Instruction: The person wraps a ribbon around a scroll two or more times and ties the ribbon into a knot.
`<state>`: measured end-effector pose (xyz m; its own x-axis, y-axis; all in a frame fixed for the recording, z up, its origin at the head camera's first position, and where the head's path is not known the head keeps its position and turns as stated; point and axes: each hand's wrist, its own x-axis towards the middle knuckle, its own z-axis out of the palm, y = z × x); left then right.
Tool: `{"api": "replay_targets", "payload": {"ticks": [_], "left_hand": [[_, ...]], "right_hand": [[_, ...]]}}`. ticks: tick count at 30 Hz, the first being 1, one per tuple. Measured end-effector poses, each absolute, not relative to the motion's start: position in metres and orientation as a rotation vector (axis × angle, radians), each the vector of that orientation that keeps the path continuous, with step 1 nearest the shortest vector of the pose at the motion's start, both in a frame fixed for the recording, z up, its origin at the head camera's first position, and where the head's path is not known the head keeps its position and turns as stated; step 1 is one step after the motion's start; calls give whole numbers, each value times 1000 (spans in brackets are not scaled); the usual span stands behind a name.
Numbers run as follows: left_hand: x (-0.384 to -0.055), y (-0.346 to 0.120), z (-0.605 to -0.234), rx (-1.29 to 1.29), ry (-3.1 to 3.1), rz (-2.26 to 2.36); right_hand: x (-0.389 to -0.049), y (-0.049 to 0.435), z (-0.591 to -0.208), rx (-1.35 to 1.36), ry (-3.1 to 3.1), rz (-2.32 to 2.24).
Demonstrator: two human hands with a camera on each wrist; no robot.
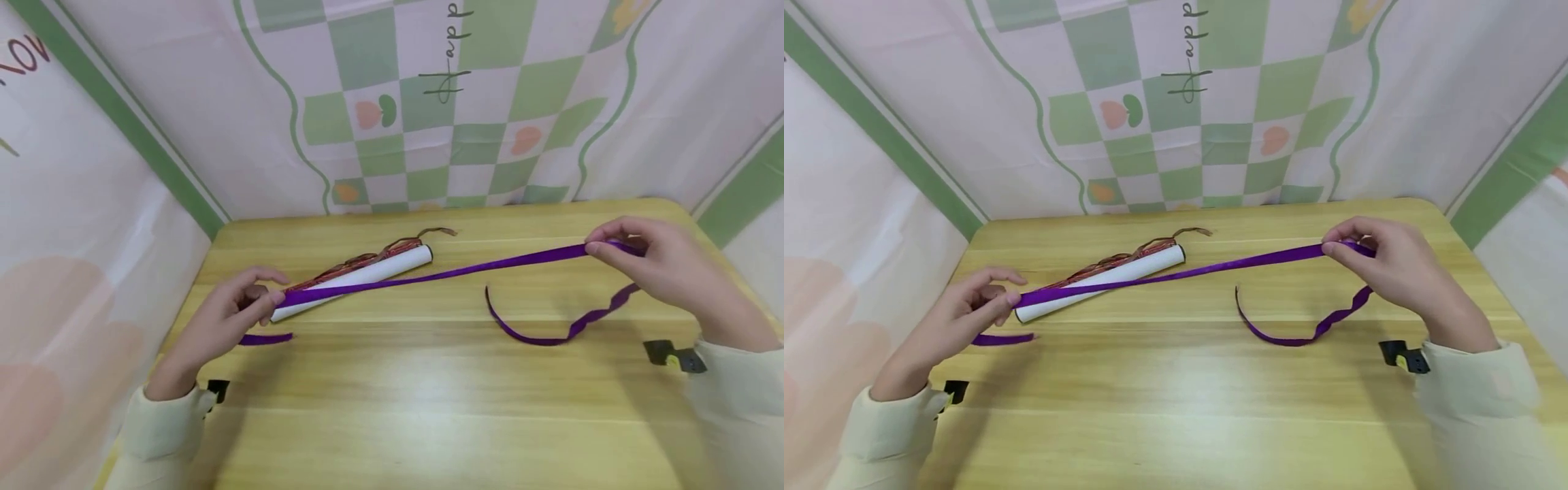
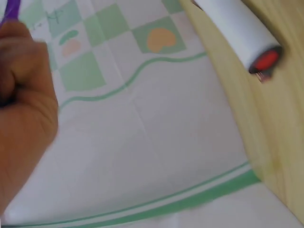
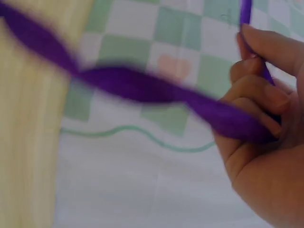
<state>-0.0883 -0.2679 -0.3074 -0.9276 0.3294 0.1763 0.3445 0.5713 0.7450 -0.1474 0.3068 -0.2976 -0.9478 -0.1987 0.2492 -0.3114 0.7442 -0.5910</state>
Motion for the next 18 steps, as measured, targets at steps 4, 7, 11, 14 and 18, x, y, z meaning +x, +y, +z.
{"api": "replay_targets", "payload": {"ticks": [4,7,11,14,18], "left_hand": [[-86,-275,-314,-610,-2786,-1220],[-84,-280,-317,-510,-2808,-1073],[-82,-292,-319,-332,-2805,-891],[-79,-304,-320,-227,-2753,-801],[-75,-318,-322,-130,-2734,-738]], "right_hand": [[-146,325,-304,439,-2695,793],[-144,338,-307,480,-2631,603],[-140,353,-313,555,-2569,475],[-136,362,-317,571,-2547,524],[-133,373,-324,613,-2450,667]]}}
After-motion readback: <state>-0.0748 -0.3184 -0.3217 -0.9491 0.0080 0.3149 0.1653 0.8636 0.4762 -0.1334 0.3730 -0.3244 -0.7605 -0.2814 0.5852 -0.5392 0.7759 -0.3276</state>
